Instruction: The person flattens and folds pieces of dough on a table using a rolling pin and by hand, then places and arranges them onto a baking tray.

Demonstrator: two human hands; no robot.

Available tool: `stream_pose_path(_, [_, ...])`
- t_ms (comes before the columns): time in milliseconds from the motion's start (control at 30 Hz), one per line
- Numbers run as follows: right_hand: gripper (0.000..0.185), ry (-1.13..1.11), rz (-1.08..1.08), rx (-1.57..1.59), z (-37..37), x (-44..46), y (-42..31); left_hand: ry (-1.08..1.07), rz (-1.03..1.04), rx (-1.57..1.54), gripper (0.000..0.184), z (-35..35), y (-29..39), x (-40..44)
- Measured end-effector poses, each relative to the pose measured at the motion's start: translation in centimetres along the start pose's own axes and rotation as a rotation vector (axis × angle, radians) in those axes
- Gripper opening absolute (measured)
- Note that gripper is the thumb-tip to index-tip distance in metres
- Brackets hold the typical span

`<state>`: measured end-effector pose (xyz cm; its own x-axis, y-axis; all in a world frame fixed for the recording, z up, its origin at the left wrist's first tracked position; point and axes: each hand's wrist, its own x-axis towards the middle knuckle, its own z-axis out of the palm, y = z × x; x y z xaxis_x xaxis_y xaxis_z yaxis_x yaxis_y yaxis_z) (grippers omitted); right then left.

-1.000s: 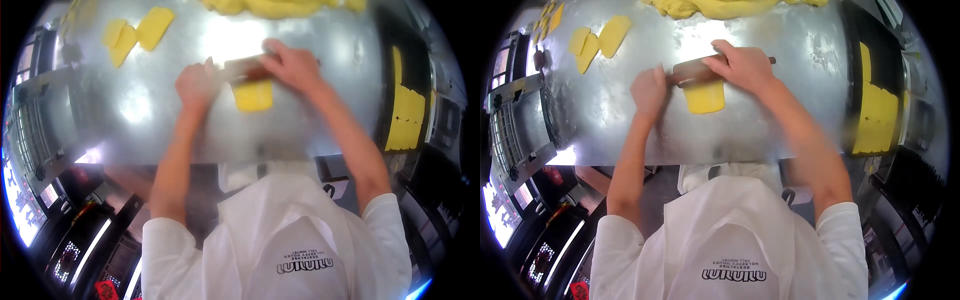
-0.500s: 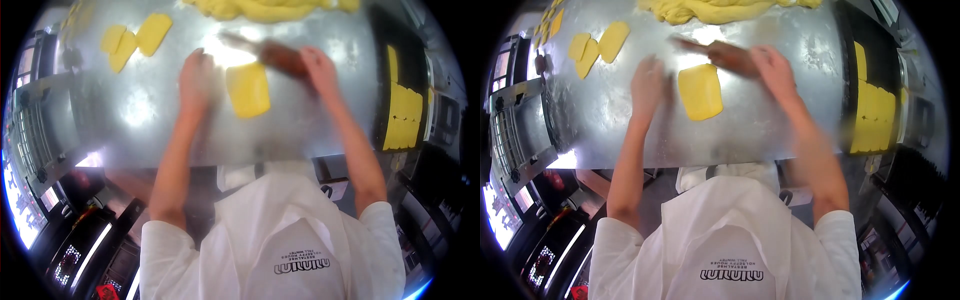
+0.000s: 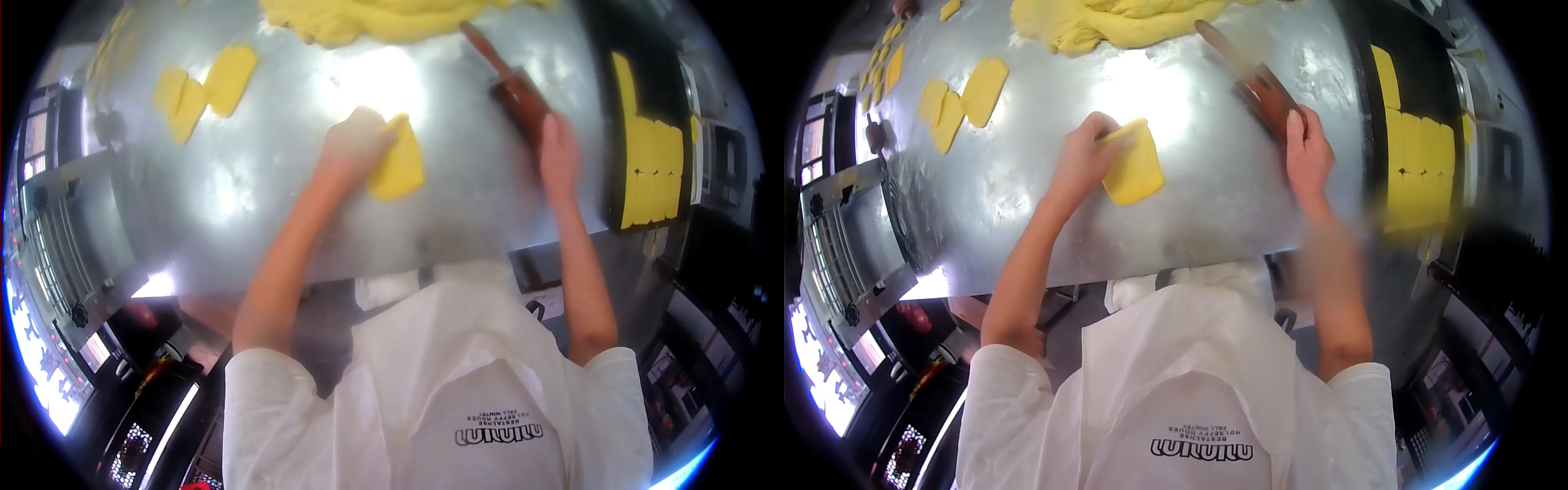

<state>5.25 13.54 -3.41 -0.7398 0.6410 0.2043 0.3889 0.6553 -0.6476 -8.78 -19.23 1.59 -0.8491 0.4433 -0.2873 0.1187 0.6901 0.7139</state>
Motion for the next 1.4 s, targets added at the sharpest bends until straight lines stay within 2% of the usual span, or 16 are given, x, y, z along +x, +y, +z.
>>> stream_pose_path(100, [0.045, -0.059, 0.033, 0.024, -0.2, 0.2, -0.1, 0.085, 0.054, -0.049, 0.024, -0.5, 1.4, -1.7])
stream_pose_path(200, [0.045, -0.081, 0.07, 0.032, -0.5, 0.3, -0.2, 0.071, 0.253, -0.102, 0.021, -1.7, 5.2, -4.5])
stream_pose_path(300, [0.046, -0.103, 0.106, 0.07, -0.7, 0.4, -0.3, 0.171, 0.624, 0.064, 0.029, -0.5, 7.3, -7.0])
stream_pose_path(400, [0.046, -0.106, 0.089, 0.058, -0.6, 0.7, 0.4, 0.136, 0.694, 0.114, 0.038, 3.6, 6.4, -7.7])
stream_pose_path(533, [0.045, -0.128, 0.116, 0.118, -1.1, 0.6, -0.1, 0.216, 0.59, -0.057, 0.044, 8.0, 2.8, -7.7])
stream_pose_path(600, [0.045, -0.171, 0.163, 0.141, -1.7, 0.7, -0.7, 0.349, 0.416, -0.078, 0.047, 8.0, 2.1, -5.9])
stream_pose_path(667, [0.045, -0.157, 0.102, 0.13, -1.2, 1.0, 0.2, 0.41, 0.406, 0.059, 0.048, 6.9, 2.7, -2.8])
stream_pose_path(767, [0.046, -0.152, 0.063, 0.149, -1.0, 1.3, 0.7, 0.192, 0.392, 0.093, 0.047, 6.8, 2.8, 0.6])
stream_pose_path(867, [0.047, -0.196, 0.082, 0.147, -1.5, 1.5, 0.5, 0.063, 0.387, 0.179, 0.043, 7.6, 3.2, 1.6])
stream_pose_path(967, [0.047, -0.241, 0.112, 0.153, -1.6, 1.6, 0.7, -0.017, 0.266, 0.243, 0.04, 7.4, 4.5, 1.8])
stream_pose_path(1067, [0.048, -0.316, 0.2, 0.211, -1.3, 2.1, 1.2, 0.028, 0.172, 0.16, 0.039, 6.9, 5.9, 0.8])
stream_pose_path(1167, [0.053, -0.454, 0.416, 0.448, -1.9, 1.8, 0.3, 0.418, 0.037, -0.314, 0.043, 9.7, 2.1, -0.8])
stream_pose_path(1200, [0.055, -0.504, 0.502, 0.553, -2.3, 1.2, -0.4, 0.447, 0.062, -0.276, 0.047, 9.8, 2.1, -1.7])
stream_pose_path(1267, [0.058, -0.64, 0.47, 0.571, -3.6, -1.3, -1.5, 0.5, 0.111, -0.202, 0.056, 10.1, 2.6, -4.7])
stream_pose_path(1333, [0.059, -0.59, 0.529, 0.823, -3.6, -5.2, -2.4, 0.558, 0.133, -0.332, 0.062, 11.3, 2.3, -5.9])
stream_pose_path(1400, [0.062, -0.611, 0.679, 0.836, -4.1, -8.2, -4.5, 0.611, 0.119, -0.604, 0.064, 13.1, 2.7, -6.3])
